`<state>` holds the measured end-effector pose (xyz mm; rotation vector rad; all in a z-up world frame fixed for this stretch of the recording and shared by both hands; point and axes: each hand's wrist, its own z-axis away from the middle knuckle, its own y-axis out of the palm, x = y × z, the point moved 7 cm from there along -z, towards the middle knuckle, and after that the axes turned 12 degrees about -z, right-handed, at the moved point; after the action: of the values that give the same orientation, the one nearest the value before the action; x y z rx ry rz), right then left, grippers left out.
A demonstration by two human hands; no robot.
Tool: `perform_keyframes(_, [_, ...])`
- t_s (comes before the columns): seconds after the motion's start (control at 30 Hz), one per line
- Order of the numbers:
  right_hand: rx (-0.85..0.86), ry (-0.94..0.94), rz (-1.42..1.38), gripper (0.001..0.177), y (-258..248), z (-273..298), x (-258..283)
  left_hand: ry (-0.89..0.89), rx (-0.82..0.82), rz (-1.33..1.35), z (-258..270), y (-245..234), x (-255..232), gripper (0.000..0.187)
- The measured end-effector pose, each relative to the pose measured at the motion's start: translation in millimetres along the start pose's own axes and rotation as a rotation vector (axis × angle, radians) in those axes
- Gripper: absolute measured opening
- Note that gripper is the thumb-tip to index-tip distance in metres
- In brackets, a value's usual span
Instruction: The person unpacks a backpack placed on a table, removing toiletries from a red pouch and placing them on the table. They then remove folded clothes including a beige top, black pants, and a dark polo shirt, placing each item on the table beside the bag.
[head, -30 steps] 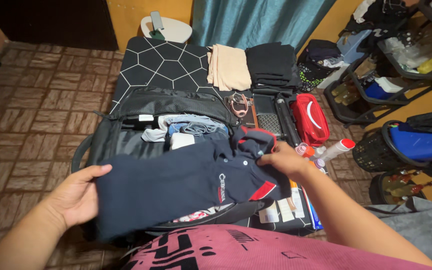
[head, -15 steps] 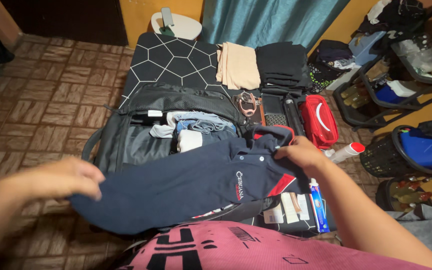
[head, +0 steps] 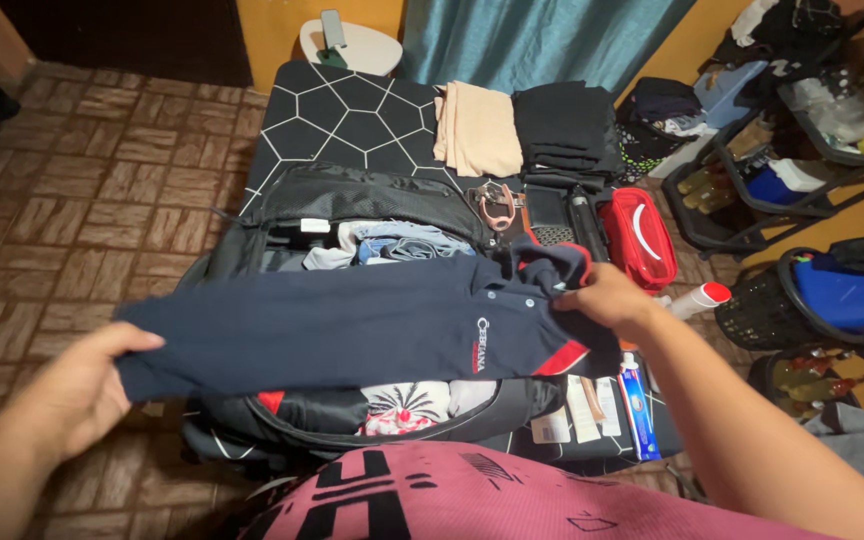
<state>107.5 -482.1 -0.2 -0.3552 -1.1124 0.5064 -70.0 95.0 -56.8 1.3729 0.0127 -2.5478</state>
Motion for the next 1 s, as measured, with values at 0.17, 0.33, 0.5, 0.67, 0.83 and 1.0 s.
perform_keyframes(0.17, [0.105, -0.081, 0.036, 0.035, 2, -2, 3, -0.171, -0.056, -0.326, -1, -21, 12, 0.057])
perform_keyframes(0.33, [-0.166, -0.194, 0.363, 0.103, 17, 15, 32, -0.388, -0.082, -0.572, -10, -25, 23, 0.065])
perform_keyframes(0.5, [-0.494, -0.632, 0.509, 0.088, 58, 78, 106, -0.403, -0.146, -0.518, -19, -18, 18, 0.081])
perform_keyframes(0.67, [0.046, -0.907, 0.241, 0.052, 170, 80, 166, -0.074, -0.057, -0.273, -22, -2, -9, 0.045])
perform_keyframes(0.83, [0.294, -0.95, 0.092, 0.047, 267, 69, 214, 0.129, -0.037, -0.16, -12, 4, -17, 0.042])
perform_keyframes(1.0, [0.374, -0.682, 0.227, 0.041, 321, 60, 210, 0.095, -0.059, -0.274, -16, 0, -3, 0.049])
